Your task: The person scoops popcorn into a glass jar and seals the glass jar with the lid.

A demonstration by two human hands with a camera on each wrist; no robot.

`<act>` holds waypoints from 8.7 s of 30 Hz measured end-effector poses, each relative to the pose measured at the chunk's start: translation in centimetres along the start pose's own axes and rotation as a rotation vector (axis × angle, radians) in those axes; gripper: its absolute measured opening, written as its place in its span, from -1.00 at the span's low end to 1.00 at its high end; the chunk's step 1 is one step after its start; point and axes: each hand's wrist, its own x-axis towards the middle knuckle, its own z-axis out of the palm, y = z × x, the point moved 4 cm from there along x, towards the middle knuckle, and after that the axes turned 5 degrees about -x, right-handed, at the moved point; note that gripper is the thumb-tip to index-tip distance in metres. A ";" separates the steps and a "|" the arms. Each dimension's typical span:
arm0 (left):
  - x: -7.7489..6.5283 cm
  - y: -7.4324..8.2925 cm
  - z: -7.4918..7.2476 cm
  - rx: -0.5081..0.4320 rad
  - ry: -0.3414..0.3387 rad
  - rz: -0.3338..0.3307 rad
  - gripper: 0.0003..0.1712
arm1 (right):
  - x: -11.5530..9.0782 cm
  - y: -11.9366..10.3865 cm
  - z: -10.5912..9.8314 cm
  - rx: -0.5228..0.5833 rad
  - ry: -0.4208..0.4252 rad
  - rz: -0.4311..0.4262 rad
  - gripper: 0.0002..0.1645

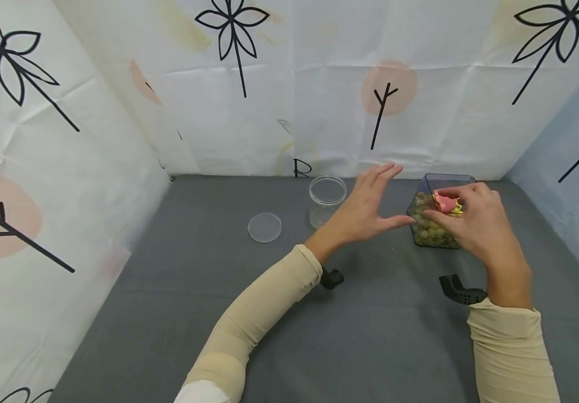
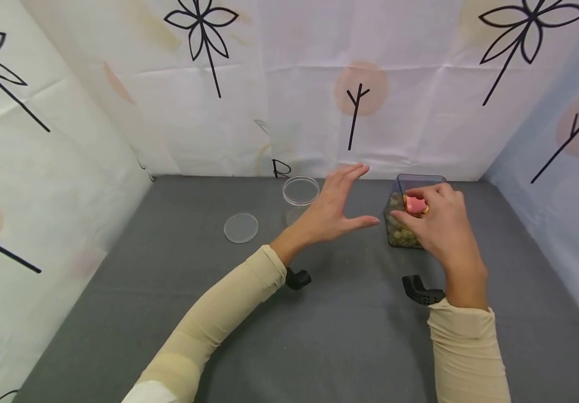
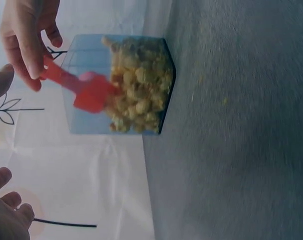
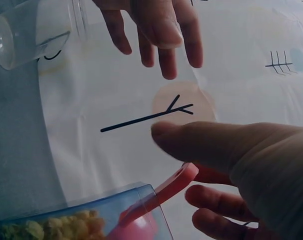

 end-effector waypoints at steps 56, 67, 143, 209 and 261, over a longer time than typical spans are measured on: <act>6.3 -0.1 9.5 -0.382 -0.056 -0.350 0.46 | -0.1 1.8 -1.3 0.110 0.481 0.125 -0.68; 6.6 0.0 9.2 -0.313 -0.102 -0.379 0.47 | 0.0 1.7 -1.5 0.072 0.466 0.095 -0.70; 6.5 -1.0 9.8 -0.457 -0.111 -0.281 0.38 | 0.4 6.5 -0.4 0.494 0.321 0.625 -0.78; 6.4 -1.3 10.2 -0.438 -0.132 -0.292 0.42 | -0.7 10.3 0.4 1.012 0.421 0.961 -0.75; 4.9 0.1 3.8 -0.334 -0.083 -0.251 0.57 | 1.3 8.0 -1.8 1.268 0.579 0.817 -0.86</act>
